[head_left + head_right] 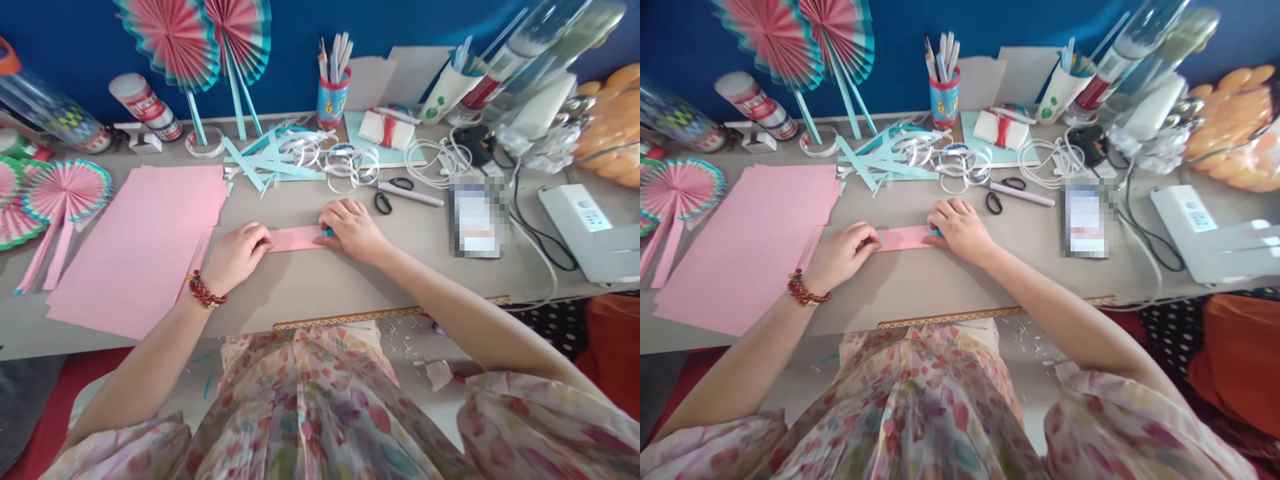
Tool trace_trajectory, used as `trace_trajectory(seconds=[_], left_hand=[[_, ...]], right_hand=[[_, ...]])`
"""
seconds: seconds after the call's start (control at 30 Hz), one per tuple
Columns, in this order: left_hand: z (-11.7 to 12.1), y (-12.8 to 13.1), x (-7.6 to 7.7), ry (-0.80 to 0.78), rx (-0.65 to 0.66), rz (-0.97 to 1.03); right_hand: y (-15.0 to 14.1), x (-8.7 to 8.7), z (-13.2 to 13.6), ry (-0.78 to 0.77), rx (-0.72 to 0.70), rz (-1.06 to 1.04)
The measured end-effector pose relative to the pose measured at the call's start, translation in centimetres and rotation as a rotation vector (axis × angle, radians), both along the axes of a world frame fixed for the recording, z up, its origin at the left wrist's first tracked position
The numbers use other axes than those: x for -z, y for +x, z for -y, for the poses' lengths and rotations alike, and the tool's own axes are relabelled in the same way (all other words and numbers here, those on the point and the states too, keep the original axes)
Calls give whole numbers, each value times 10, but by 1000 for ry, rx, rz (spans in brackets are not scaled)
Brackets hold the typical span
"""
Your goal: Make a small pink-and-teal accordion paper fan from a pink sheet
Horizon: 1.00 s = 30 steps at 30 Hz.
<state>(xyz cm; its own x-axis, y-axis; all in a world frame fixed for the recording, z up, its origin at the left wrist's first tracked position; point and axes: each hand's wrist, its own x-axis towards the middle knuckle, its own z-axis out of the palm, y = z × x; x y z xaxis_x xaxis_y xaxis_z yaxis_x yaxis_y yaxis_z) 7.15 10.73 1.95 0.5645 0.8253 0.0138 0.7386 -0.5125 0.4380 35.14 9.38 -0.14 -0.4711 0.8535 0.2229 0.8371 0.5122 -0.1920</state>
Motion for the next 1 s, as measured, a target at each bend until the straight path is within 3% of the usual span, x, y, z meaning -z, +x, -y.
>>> trace_trajectory(seconds=[0.4,0.53,0.6,0.7,0.77,0.87,1.0], left_hand=[[14,-8,6,138,-64,-17],[17,-11,7,132,-125,133],[25,-6,1,217,-150,172],[42,11,-10,387,-7,3],[52,22,-11,402,125,-110],[57,28,-1,381,213,-185],[52,23,17,364,236,-183]], right_hand=[[-1,-1,2,-7,28,-35],[-1,-1,4,19,34,-52],[-1,0,5,35,25,-62],[-1,2,4,52,8,-74],[-1,2,3,60,0,-79],[-1,-2,3,53,-3,-87],[2,-12,19,-27,-23,-130]])
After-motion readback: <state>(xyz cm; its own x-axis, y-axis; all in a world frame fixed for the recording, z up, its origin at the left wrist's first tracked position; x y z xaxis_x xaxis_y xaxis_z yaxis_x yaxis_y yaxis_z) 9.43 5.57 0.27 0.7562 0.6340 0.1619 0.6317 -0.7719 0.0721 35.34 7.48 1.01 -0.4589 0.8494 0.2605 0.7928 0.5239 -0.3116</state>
